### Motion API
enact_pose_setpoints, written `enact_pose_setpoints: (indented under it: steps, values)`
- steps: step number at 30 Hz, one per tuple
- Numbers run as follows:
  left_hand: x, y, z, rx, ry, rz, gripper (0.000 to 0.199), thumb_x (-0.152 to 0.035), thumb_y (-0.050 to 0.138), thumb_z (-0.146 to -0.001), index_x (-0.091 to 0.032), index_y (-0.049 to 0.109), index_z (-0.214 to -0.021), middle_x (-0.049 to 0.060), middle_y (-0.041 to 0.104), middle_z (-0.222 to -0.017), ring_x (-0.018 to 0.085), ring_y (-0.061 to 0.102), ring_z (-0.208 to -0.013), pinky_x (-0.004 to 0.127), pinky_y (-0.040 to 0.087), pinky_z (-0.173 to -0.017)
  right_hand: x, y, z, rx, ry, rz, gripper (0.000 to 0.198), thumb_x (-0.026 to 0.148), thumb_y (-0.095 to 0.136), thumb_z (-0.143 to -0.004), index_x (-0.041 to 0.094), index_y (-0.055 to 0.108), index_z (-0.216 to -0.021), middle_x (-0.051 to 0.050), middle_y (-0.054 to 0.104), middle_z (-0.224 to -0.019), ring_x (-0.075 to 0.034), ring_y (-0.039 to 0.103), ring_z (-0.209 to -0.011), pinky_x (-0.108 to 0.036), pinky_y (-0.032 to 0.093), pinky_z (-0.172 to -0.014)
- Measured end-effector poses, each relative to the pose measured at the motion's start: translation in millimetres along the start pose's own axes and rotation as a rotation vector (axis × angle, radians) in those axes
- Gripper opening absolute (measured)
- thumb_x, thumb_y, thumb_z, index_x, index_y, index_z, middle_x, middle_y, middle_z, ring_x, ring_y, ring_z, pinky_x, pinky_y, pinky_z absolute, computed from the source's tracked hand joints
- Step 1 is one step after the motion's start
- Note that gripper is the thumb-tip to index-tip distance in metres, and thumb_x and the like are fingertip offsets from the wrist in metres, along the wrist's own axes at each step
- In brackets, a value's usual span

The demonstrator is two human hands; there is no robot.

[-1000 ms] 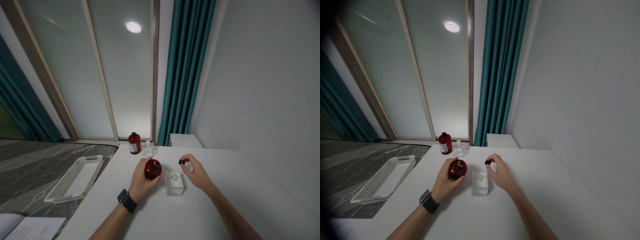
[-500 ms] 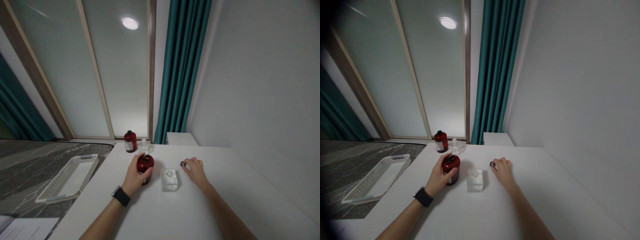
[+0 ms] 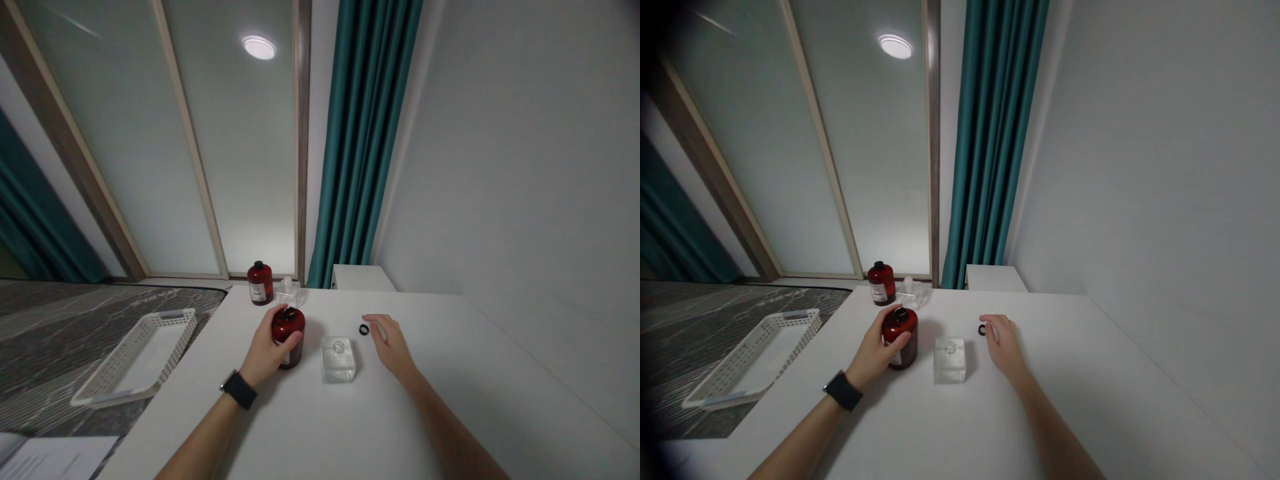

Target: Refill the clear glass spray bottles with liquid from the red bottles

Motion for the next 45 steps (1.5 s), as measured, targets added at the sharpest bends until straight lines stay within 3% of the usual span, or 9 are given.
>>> enact_pose_setpoints:
  steps: [3, 6, 8, 11, 17, 21, 25, 37, 45]
  values:
    - [3, -2, -1, 0.04, -0.01, 0.057, 0.053, -0.034, 0.065, -0.081, -0.018, 0.047, -0.128, 0.013, 0.061, -0.125, 0.029, 0.062, -0.114, 0.05, 0.046, -0.103, 20, 1, 8, 0.074, -0.033, -0.18, 0.034, 0.031, 0.041, -0.097, 0.023, 0.051, -0.127, -0.011, 0.067, -0.121, -0.022, 0.062, -0.112, -0.038, 0.049, -0.093]
    - [7, -3, -2, 0.077, -0.005, 0.111, 0.054, -0.034, 0.066, -0.082, -0.018, 0.047, -0.129, 0.013, 0.061, -0.126, 0.029, 0.062, -0.114, 0.05, 0.046, -0.104, 43, 9, 18, 0.285, 0.001, -0.514, 0.07, 0.033, 0.066, -0.083, 0.022, 0.034, -0.144, -0.015, 0.053, -0.14, -0.027, 0.051, -0.13, -0.045, 0.043, -0.104]
    - [10, -3, -3, 0.091, -0.009, 0.145, 0.056, -0.034, 0.066, -0.082, -0.017, 0.045, -0.131, 0.014, 0.061, -0.126, 0.029, 0.062, -0.115, 0.049, 0.045, -0.105, 53, 16, 22, 0.383, 0.084, -0.543, 0.086, 0.027, 0.079, -0.07, 0.024, 0.035, -0.144, -0.014, 0.049, -0.143, -0.029, 0.048, -0.132, -0.047, 0.037, -0.11]
    - [14, -4, -3, 0.092, -0.023, 0.183, 0.062, -0.033, 0.066, -0.082, -0.017, 0.041, -0.136, 0.015, 0.061, -0.128, 0.029, 0.061, -0.117, 0.05, 0.044, -0.106, 59, 23, 25, 0.445, 0.181, -0.506, 0.088, 0.017, 0.081, -0.063, 0.026, 0.039, -0.14, -0.01, 0.052, -0.136, -0.027, 0.053, -0.125, -0.046, 0.037, -0.109]
    - [15, 0, 0, 0.121, 0.002, 0.205, 0.066, -0.033, 0.07, -0.079, -0.017, 0.04, -0.135, 0.016, 0.058, -0.132, 0.031, 0.059, -0.121, 0.051, 0.042, -0.108, 59, 27, 25, 0.411, 0.202, -0.42, 0.075, 0.017, 0.079, -0.064, 0.025, 0.045, -0.13, -0.007, 0.059, -0.122, -0.026, 0.058, -0.113, -0.045, 0.043, -0.102]
    - [13, 9, 2, 0.038, -0.026, 0.204, 0.079, -0.024, 0.077, -0.068, -0.019, 0.037, -0.136, 0.014, 0.059, -0.129, 0.029, 0.062, -0.117, 0.05, 0.043, -0.107, 62, 27, 26, 0.373, 0.239, -0.318, 0.082, 0.018, 0.083, -0.057, 0.026, 0.047, -0.13, -0.008, 0.058, -0.124, -0.03, 0.053, -0.12, -0.049, 0.04, -0.104]
    - [14, 17, 5, -0.047, -0.038, 0.186, 0.071, -0.023, 0.076, -0.07, -0.019, 0.04, -0.131, 0.012, 0.059, -0.127, 0.027, 0.062, -0.115, 0.05, 0.044, -0.106, 66, 28, 26, 0.364, 0.299, -0.294, 0.093, 0.02, 0.085, -0.054, 0.027, 0.044, -0.136, -0.008, 0.06, -0.116, -0.032, 0.055, -0.116, -0.049, 0.044, -0.099]
    - [14, 22, 7, -0.115, -0.05, 0.167, 0.069, -0.026, 0.077, -0.068, -0.02, 0.041, -0.126, 0.01, 0.06, -0.121, 0.026, 0.064, -0.111, 0.047, 0.049, -0.101, 64, 32, 28, 0.275, 0.266, -0.385, 0.077, 0.02, 0.084, -0.056, 0.026, 0.051, -0.125, -0.006, 0.061, -0.117, -0.029, 0.057, -0.112, -0.046, 0.046, -0.098]
    - [-7, 4, 9, 0.123, 0.207, -0.133, 0.068, -0.027, 0.078, -0.069, -0.02, 0.044, -0.127, 0.013, 0.061, -0.123, 0.03, 0.063, -0.112, 0.047, 0.052, -0.098, 67, 24, 26, 0.246, 0.271, -0.576, 0.073, 0.019, 0.079, -0.062, 0.025, 0.044, -0.125, -0.006, 0.058, -0.12, -0.026, 0.06, -0.109, -0.044, 0.048, -0.096]
Point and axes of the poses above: each hand's wrist, its own z-axis away from the middle knuckle, its own y-axis out of the palm, x = y × z, the point moved 2 cm from there along -z, towards the middle knuckle
